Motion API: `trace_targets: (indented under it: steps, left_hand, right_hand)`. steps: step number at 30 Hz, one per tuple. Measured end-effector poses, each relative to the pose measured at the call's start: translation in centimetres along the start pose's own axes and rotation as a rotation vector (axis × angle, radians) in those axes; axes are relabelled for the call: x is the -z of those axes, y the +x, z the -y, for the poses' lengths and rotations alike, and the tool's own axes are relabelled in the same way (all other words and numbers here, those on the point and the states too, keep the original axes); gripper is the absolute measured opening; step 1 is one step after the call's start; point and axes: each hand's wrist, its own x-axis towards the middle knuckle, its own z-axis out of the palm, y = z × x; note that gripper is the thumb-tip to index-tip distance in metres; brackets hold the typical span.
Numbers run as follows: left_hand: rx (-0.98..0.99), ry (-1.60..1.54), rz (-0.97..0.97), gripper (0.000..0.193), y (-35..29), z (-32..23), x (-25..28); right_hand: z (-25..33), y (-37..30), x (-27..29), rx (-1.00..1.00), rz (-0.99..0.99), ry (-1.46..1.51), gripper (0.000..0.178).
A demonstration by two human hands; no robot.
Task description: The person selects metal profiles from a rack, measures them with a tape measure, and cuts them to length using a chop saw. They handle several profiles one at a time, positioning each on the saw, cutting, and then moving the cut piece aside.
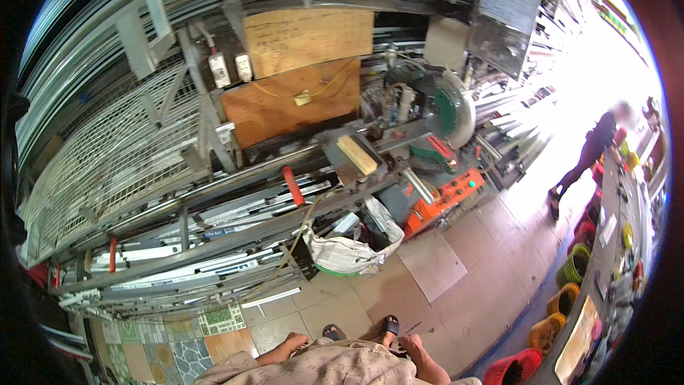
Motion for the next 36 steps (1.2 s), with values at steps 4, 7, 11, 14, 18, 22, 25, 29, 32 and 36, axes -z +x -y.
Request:
trace_targets:
  steps: [4,7,11,14,18,22,25,29,32,36]
  left_hand:
    - [-0.012,-0.093,0.111,0.039,-1.4,1.9,1.5]
    - [0.026,0.052,0.06,0.028,-1.4,1.6,1.6]
    - [0.137,-0.188,-0.03,0.025,-0.8,0.3,1.1]
    - [0.11,-0.197,-0.034,0.024,-0.6,-0.4,1.4]
    - [0.11,-0.259,-0.001,0.023,-0.6,-1.4,2.0]
    - [0.105,-0.249,-0.002,0.025,-1.0,-2.1,2.6]
    - [0.122,-0.244,-0.009,0.026,-1.2,-2.2,3.1]
    - [0.127,-0.15,-0.015,0.03,-1.2,-2.3,3.9]
    - [0.102,-0.068,0.022,0.033,-1.3,-3.1,4.2]
    - [0.133,-0.067,0.014,0.036,-1.7,-5.3,4.0]
  right_hand:
    - [1.2,-1.3,-1.2,-0.039,-0.075,0.082,0.024]
    - [1.1,-1.6,-2.0,-0.065,-0.115,0.051,0.027]
    - [-0.2,-0.1,-2.5,0.072,-0.096,-0.469,0.027]
    - [-1.9,2.3,-2.8,0.295,-0.054,-1.027,0.022]
    - [-4.1,5.9,-3.1,0.22,-0.098,-0.835,0.024]
    - [-4.7,6.9,-3.6,0.194,-0.111,-0.68,0.047]
    - [-2.8,5.0,-3.8,0.101,-0.184,-0.516,0.054]
    - [1.6,0.7,-3.3,-0.075,-0.333,-0.2,0.051]
    - [4.8,-1.0,-2.0,-0.038,-0.385,-0.173,0.031]
    - [8.8,0.1,1.9,0.139,-0.515,-0.026,0.028]
